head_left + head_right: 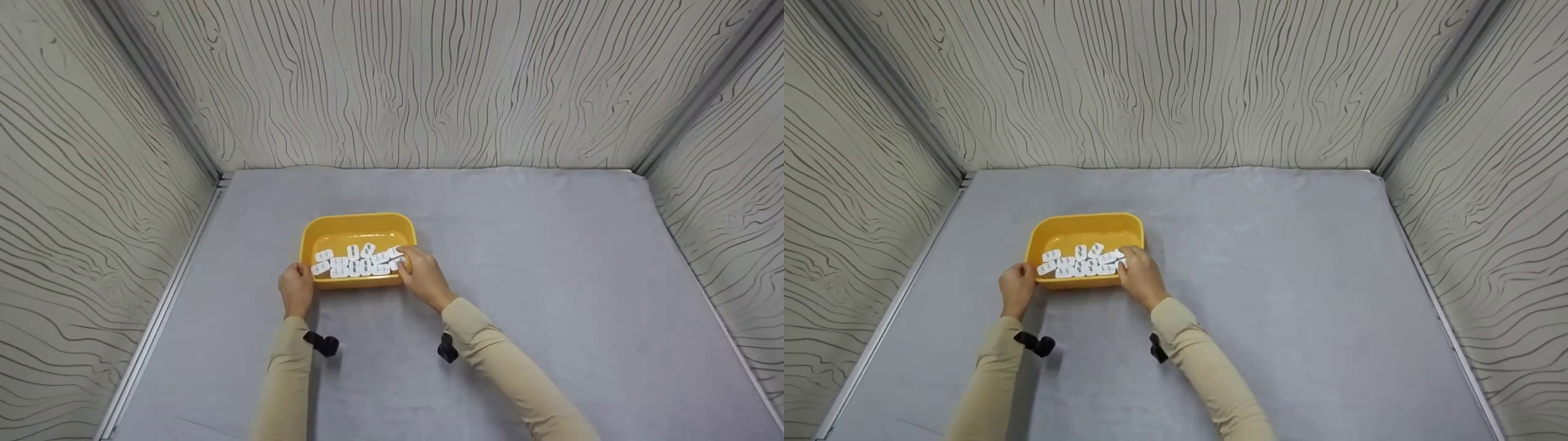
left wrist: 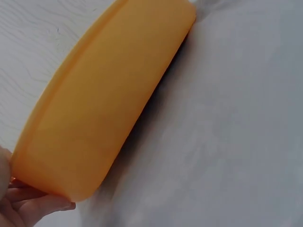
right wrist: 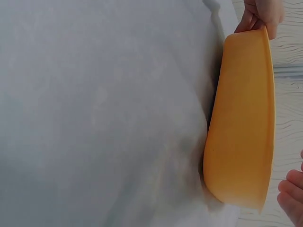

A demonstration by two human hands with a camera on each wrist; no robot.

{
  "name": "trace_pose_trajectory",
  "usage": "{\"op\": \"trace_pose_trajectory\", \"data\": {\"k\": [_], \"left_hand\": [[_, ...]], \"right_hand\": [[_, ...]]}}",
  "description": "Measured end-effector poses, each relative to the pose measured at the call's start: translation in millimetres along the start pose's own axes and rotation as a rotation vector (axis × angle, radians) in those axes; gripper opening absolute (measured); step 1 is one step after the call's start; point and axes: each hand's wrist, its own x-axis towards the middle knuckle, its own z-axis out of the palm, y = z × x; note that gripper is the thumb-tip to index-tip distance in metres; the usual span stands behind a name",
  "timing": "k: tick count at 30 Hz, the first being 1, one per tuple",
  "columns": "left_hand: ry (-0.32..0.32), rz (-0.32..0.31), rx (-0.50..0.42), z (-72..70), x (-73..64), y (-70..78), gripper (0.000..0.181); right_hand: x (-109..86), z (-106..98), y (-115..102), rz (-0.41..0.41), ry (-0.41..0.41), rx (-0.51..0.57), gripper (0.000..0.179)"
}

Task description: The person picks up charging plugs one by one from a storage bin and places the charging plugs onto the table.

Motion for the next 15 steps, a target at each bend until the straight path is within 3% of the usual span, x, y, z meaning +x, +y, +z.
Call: {"op": "trace_pose_trajectory", "data": {"k": [11,15], "left_hand": [[-0.018,0.02,-0.042,44.7,-12.4,26.8,0.026],[-0.034,0.012,-0.071,57.0,-17.3,34.2,0.025]], "right_hand": [[12.1,-28.0,26.7,0.011,-0.116,-0.115,0.027],[15.4,-35.3,39.8,-0.021,-0.173,-0.178,0.028]]}}
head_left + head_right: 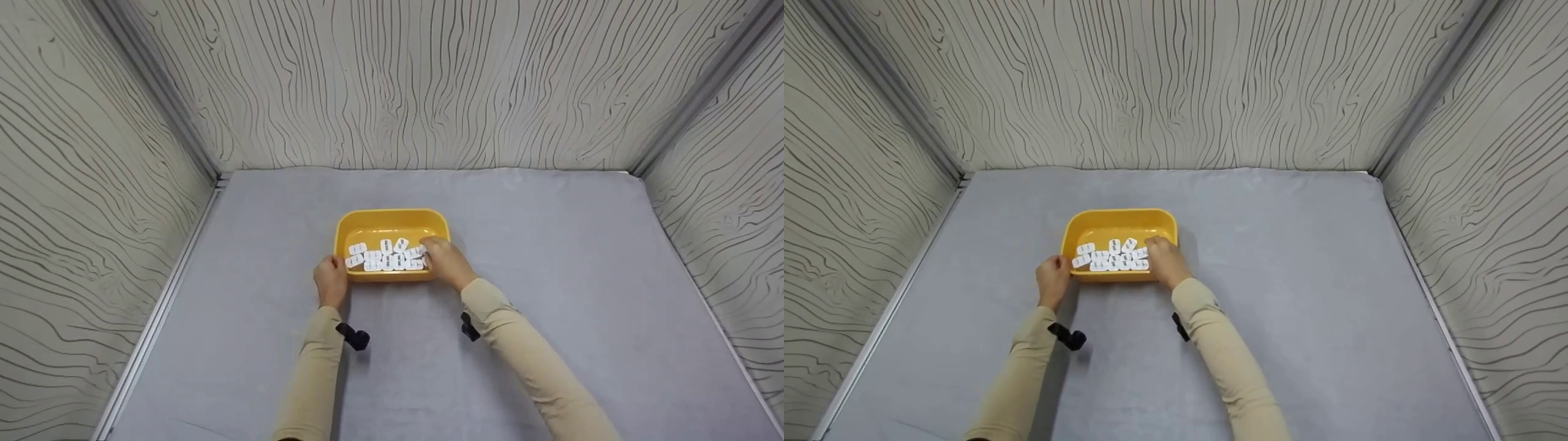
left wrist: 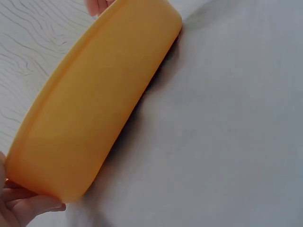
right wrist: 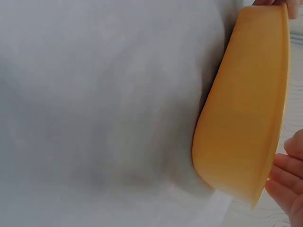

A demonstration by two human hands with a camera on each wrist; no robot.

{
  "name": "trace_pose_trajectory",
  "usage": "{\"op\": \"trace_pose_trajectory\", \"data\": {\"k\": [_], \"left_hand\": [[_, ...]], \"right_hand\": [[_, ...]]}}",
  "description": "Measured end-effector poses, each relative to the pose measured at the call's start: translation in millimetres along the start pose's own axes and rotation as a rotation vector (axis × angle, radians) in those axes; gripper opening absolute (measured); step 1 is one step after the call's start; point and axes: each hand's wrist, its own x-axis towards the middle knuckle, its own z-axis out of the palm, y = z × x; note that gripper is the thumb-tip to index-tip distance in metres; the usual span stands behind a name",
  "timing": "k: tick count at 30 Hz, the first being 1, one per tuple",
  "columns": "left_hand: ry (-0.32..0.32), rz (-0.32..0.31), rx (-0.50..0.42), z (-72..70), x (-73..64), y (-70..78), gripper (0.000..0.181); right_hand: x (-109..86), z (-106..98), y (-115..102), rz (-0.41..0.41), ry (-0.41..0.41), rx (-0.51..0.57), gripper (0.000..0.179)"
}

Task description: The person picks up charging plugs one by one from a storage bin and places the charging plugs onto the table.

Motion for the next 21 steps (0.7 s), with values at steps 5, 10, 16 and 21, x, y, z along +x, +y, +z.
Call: {"op": "trace_pose_trajectory", "data": {"k": [5,10,16,21], "left_hand": [[-0.027,0.013,-0.021,12.7,-3.7,8.4,0.025],[-0.044,0.044,-0.032,20.4,-4.2,13.4,0.025],[-0.096,0.026,0.0,21.3,-1.8,14.9,0.024],[-0.193,-0.024,0.018,15.8,3.7,16.1,0.024]], "right_hand": [[2.7,-4.1,15.2,-0.018,-0.042,-0.074,0.031],[4.5,-8.2,28.4,0.059,-0.117,-0.116,0.024],[8.6,-14.6,35.8,0.099,-0.208,-0.127,0.022],[12.7,-17.4,34.3,0.122,-0.304,-0.146,0.032]]}}
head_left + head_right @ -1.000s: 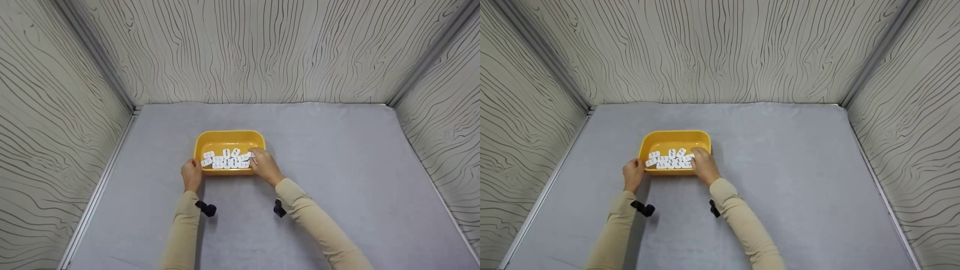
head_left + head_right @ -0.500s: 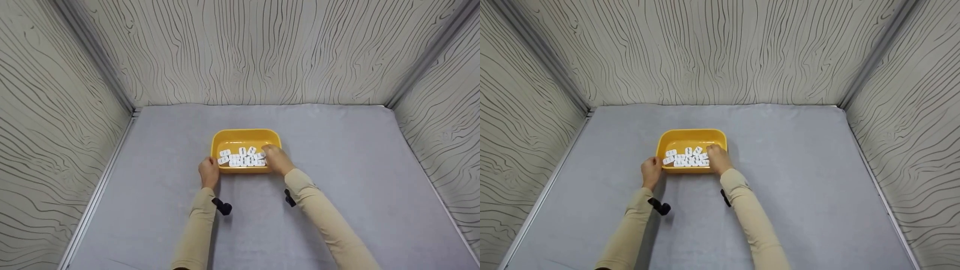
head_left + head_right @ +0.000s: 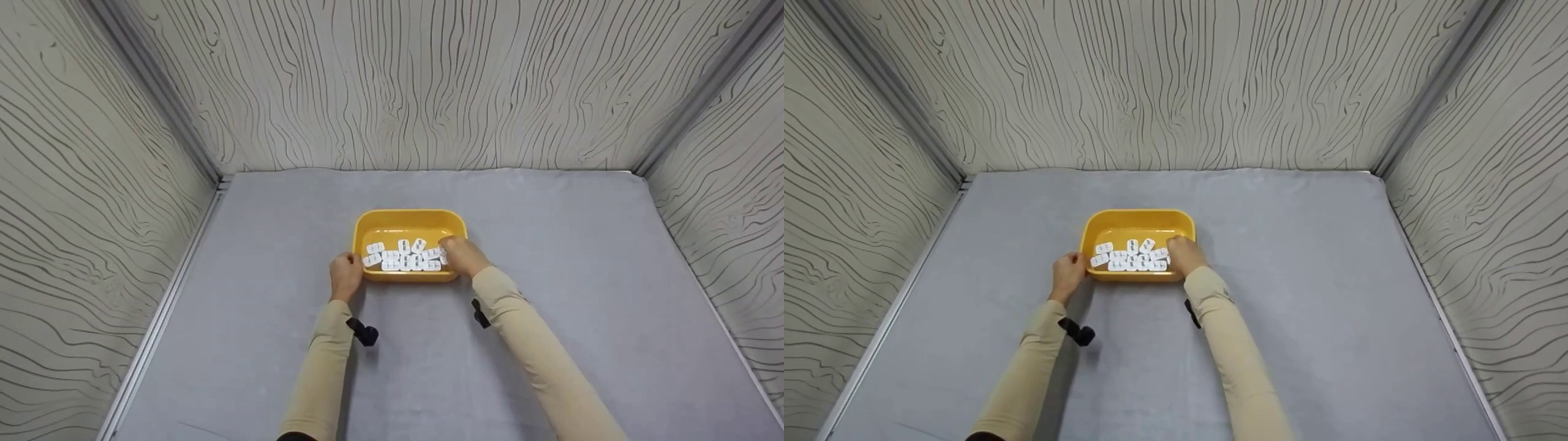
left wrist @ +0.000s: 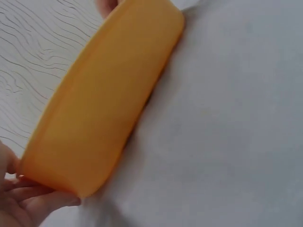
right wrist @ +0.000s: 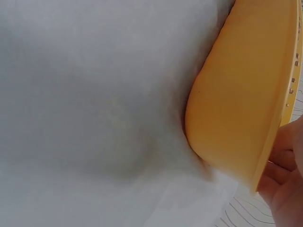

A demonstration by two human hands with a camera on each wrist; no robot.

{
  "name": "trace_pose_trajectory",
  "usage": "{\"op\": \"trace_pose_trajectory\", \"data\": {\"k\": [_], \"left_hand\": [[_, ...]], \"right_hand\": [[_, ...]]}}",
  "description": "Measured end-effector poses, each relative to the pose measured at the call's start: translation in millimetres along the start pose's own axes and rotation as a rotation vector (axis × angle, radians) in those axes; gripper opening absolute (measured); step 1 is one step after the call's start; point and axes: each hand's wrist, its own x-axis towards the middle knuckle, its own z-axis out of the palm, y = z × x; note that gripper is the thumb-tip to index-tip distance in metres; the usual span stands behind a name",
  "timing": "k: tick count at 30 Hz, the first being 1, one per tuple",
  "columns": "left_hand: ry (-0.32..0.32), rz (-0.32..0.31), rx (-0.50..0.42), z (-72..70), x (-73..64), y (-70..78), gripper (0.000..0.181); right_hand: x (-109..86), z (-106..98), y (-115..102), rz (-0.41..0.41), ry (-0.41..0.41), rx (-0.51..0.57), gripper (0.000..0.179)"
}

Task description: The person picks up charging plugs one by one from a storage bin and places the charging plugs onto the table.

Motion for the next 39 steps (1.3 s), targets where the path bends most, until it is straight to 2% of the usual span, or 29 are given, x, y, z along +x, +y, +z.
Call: {"op": "trace_pose_trajectory", "data": {"k": [4,6,12,18,23,31,39], "left_hand": [[-0.084,-0.021,0.003,-6.1,3.3,1.0,0.026],[-0.103,-0.03,0.002,-7.5,4.1,0.9,0.028],[-0.093,-0.026,0.003,-8.6,3.7,2.3,0.028],[-0.131,-0.065,-0.014,-7.1,4.1,2.3,0.028],[-0.143,-0.051,0.001,-8.0,5.5,0.2,0.028],[-0.182,-0.079,-0.055,-11.5,6.1,-0.1,0.031],[-0.19,-0.087,-0.074,-7.6,7.4,-1.9,0.033]], "right_hand": [[2.7,-2.1,-2.4,0.025,-0.067,-0.019,0.038],[4.0,-2.7,-2.7,0.033,-0.089,-0.029,0.038],[7.6,-4.8,-3.1,0.043,-0.131,-0.027,0.032],[11.6,-11.2,-5.0,0.081,-0.193,-0.031,0.031],[15.8,-13.9,-7.7,0.118,-0.235,-0.039,0.022],[15.1,-9.3,-6.1,0.111,-0.223,-0.046,0.016],[13.0,-8.1,-2.8,0.087,-0.222,-0.041,0.014]]}}
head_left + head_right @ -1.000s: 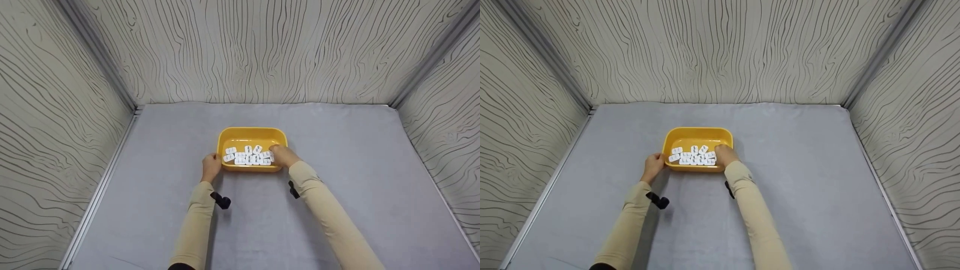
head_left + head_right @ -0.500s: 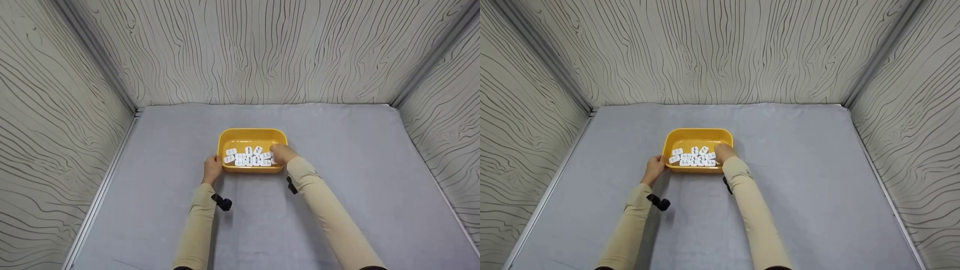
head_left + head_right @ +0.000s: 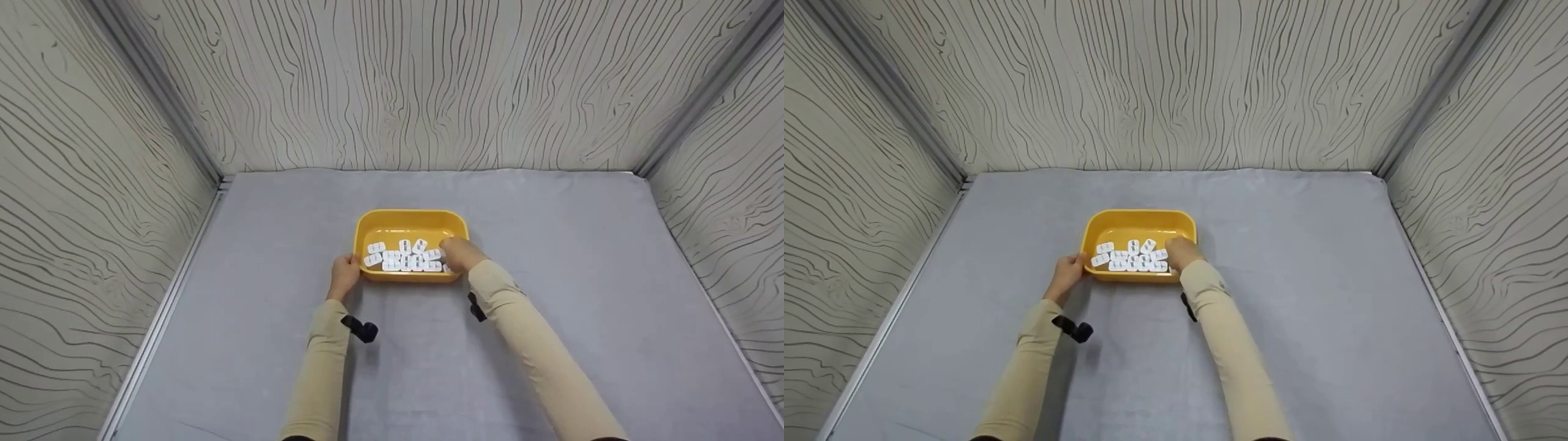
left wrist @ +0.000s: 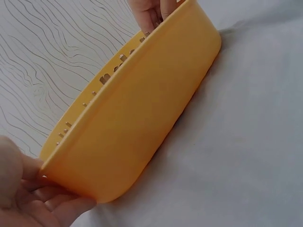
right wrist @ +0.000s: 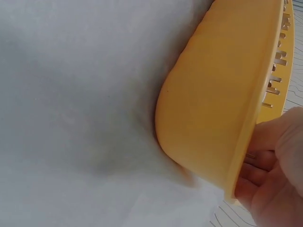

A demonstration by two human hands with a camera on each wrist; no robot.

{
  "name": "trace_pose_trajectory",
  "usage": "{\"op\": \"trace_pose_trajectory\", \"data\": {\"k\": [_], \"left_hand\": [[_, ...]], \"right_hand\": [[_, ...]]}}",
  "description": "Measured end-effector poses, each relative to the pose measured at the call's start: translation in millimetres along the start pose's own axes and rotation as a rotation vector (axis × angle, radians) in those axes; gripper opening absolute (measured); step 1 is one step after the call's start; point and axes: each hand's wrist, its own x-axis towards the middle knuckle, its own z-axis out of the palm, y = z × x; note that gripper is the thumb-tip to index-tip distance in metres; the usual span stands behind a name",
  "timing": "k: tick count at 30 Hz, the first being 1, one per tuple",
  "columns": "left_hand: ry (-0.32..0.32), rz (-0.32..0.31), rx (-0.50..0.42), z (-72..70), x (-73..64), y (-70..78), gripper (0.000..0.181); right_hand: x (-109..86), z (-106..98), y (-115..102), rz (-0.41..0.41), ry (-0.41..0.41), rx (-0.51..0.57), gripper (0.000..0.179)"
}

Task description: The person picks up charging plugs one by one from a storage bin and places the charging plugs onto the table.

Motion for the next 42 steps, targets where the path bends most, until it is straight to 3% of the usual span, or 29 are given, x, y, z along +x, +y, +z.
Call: {"op": "trace_pose_trajectory", "data": {"k": [3,5,10,12,14,17,19,22,24,25,27,31,32,37,39,40,42], "left_hand": [[-0.007,-0.013,-0.024,2.3,5.0,-4.8,0.032],[-0.01,0.018,-0.047,9.2,20.4,-23.8,0.035],[0.014,0.096,-0.02,40.0,89.4,-105.8,0.046],[0.028,0.145,-0.025,42.6,100.1,-120.0,0.046],[0.02,0.114,-0.021,35.8,86.4,-102.3,0.044],[0.005,0.065,-0.03,16.0,43.7,-52.3,0.039],[-0.001,-0.023,0.014,5.3,13.9,-15.1,0.036],[0.018,-0.017,0.045,0.4,-2.4,2.9,0.035],[0.016,-0.018,0.037,0.0,-3.6,4.4,0.035],[0.021,0.021,0.017,4.6,8.1,-10.8,0.037],[0.016,0.009,0.007,4.9,11.7,-14.7,0.037],[0.011,0.001,0.009,6.0,8.0,-12.5,0.035],[0.002,-0.042,0.023,1.4,-3.7,1.9,0.032],[-0.015,-0.06,0.004,3.7,-0.8,-2.8,0.033],[-0.025,-0.033,-0.018,0.7,1.6,-6.2,0.035],[-0.005,0.017,-0.037,4.1,10.2,-16.1,0.037],[-0.004,0.023,-0.035,6.7,16.5,-19.0,0.037]], "right_hand": [[-2.4,0.8,0.3,-0.003,0.007,0.001,0.019],[-4.5,1.1,0.4,-0.007,0.017,-0.006,0.021],[-10.4,0.4,-0.6,-0.056,0.077,-0.031,0.021],[-13.2,-0.6,-1.3,-0.088,0.115,-0.041,0.019],[-17.2,-1.5,-1.0,-0.117,0.15,-0.052,0.017],[-21.8,-2.8,0.2,-0.158,0.199,-0.056,0.013],[-24.2,-3.3,1.5,-0.18,0.231,-0.051,0.012],[-26.6,-3.5,3.8,-0.201,0.275,-0.021,0.013],[-28.6,-3.6,5.0,-0.206,0.296,-0.006,0.015],[-29.7,-3.7,5.2,-0.206,0.302,-0.001,0.016],[-31.8,-3.7,5.0,-0.206,0.312,0.009,0.019],[-36.2,-2.7,7.4,-0.204,0.351,0.009,0.021],[-36.9,-1.7,8.0,-0.205,0.363,0.015,0.022],[-41.3,3.9,10.5,-0.199,0.403,0.041,0.023],[-42.6,5.3,11.8,-0.199,0.412,0.053,0.025],[-43.3,5.6,12.6,-0.2,0.419,0.053,0.026],[-45.1,6.0,15.4,-0.199,0.44,0.064,0.026]]}}
